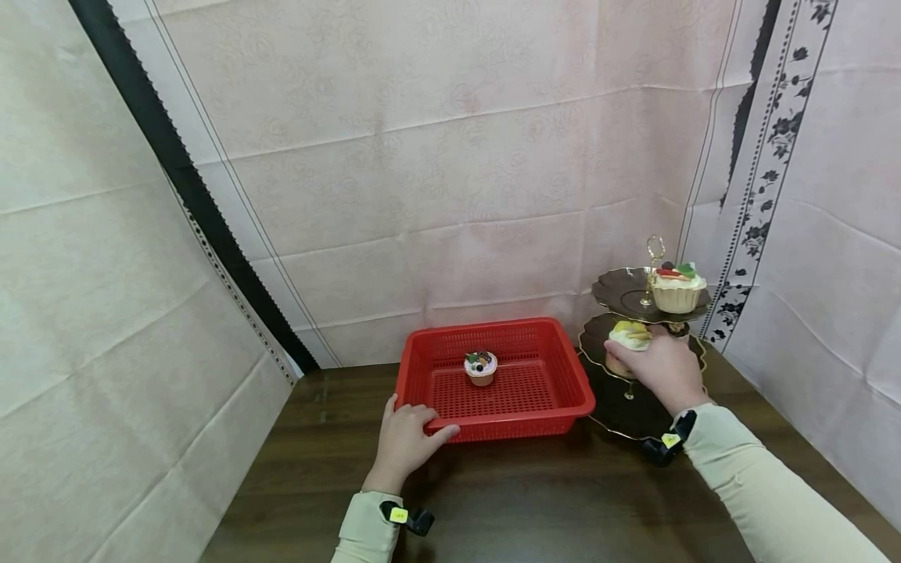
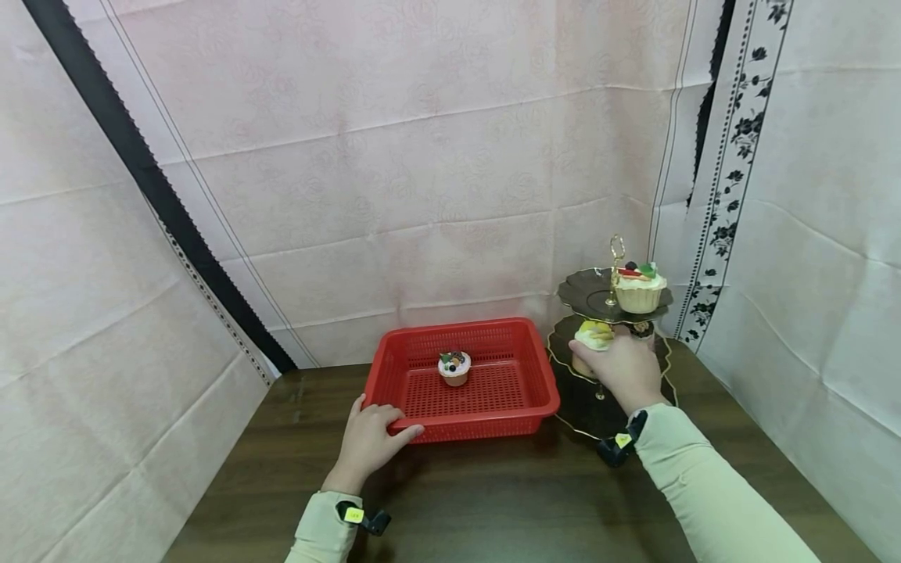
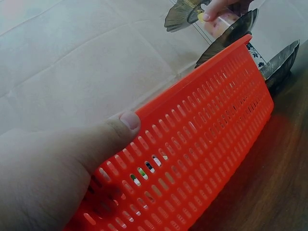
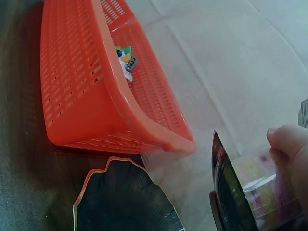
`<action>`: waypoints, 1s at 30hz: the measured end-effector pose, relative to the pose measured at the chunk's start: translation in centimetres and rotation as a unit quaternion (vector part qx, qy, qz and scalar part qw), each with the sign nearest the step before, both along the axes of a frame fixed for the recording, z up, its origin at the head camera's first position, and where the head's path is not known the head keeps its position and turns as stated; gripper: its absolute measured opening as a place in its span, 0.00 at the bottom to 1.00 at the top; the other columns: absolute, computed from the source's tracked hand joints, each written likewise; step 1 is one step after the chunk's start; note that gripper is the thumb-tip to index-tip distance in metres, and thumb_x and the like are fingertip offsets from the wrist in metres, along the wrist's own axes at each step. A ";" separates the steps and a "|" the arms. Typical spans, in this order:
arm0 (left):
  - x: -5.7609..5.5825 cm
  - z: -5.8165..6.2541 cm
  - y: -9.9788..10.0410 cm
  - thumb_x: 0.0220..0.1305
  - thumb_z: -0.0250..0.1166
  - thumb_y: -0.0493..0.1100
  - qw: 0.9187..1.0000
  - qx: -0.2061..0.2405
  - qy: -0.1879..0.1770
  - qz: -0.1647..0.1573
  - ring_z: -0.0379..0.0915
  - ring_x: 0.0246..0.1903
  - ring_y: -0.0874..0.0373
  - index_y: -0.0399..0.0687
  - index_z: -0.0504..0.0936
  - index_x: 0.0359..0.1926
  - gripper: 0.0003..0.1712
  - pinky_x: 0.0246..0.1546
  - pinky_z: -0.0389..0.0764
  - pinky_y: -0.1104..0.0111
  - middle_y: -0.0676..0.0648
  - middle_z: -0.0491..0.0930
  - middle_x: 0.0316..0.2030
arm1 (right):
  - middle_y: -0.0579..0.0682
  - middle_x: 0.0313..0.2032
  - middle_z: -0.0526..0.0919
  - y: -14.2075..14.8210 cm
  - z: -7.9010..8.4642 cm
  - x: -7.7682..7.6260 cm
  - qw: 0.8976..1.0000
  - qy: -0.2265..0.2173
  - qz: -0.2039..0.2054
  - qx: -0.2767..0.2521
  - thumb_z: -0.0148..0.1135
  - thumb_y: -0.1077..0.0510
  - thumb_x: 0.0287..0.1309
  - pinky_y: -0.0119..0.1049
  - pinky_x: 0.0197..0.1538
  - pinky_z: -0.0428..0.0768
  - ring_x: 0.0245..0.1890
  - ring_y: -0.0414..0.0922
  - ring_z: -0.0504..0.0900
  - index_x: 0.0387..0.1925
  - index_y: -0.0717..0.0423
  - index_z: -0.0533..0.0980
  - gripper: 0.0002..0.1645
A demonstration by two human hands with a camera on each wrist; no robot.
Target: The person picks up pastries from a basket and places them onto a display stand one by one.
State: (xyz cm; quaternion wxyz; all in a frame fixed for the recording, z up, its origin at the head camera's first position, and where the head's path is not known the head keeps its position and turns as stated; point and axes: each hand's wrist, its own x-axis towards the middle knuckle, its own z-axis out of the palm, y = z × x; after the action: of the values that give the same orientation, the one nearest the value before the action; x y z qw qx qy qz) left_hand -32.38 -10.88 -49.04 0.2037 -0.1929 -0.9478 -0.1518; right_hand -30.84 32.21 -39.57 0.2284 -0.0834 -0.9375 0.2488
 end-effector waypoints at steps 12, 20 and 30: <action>0.2 0.4 0.1 0.59 0.65 0.72 1.000 0.009 -0.007 -0.005 0.78 0.37 0.57 0.58 0.89 0.36 0.26 0.70 0.54 0.39 0.56 0.86 0.31 | 0.76 0.51 0.79 0.0 -0.2 0.1 1.000 -0.015 -0.009 0.000 0.54 0.21 0.58 0.56 0.32 0.78 0.43 0.71 0.79 0.63 0.73 0.68 0.60; 0.1 0.5 0.1 0.59 0.65 0.73 1.000 0.009 -0.010 -0.003 0.78 0.38 0.57 0.58 0.89 0.37 0.27 0.71 0.54 0.39 0.56 0.86 0.32 | 0.77 0.52 0.77 0.0 -0.3 -0.5 1.000 -0.027 -0.013 -0.003 0.52 0.20 0.59 0.58 0.34 0.78 0.45 0.72 0.78 0.64 0.72 0.66 0.60; 0.2 0.5 0.0 0.59 0.65 0.73 1.000 0.009 -0.014 -0.003 0.78 0.38 0.56 0.57 0.89 0.37 0.27 0.71 0.54 0.39 0.55 0.87 0.33 | 0.77 0.48 0.79 -0.1 -0.6 -0.7 0.999 -0.021 -0.023 0.008 0.50 0.18 0.58 0.55 0.28 0.77 0.42 0.71 0.80 0.62 0.72 0.67 0.61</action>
State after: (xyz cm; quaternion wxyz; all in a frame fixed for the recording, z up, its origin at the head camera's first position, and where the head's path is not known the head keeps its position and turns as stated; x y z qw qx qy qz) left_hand -32.18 -10.83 -48.57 0.1915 -0.1912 -0.9486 -0.1640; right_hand -31.58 32.15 -40.12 0.2154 -0.1086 -0.9417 0.2345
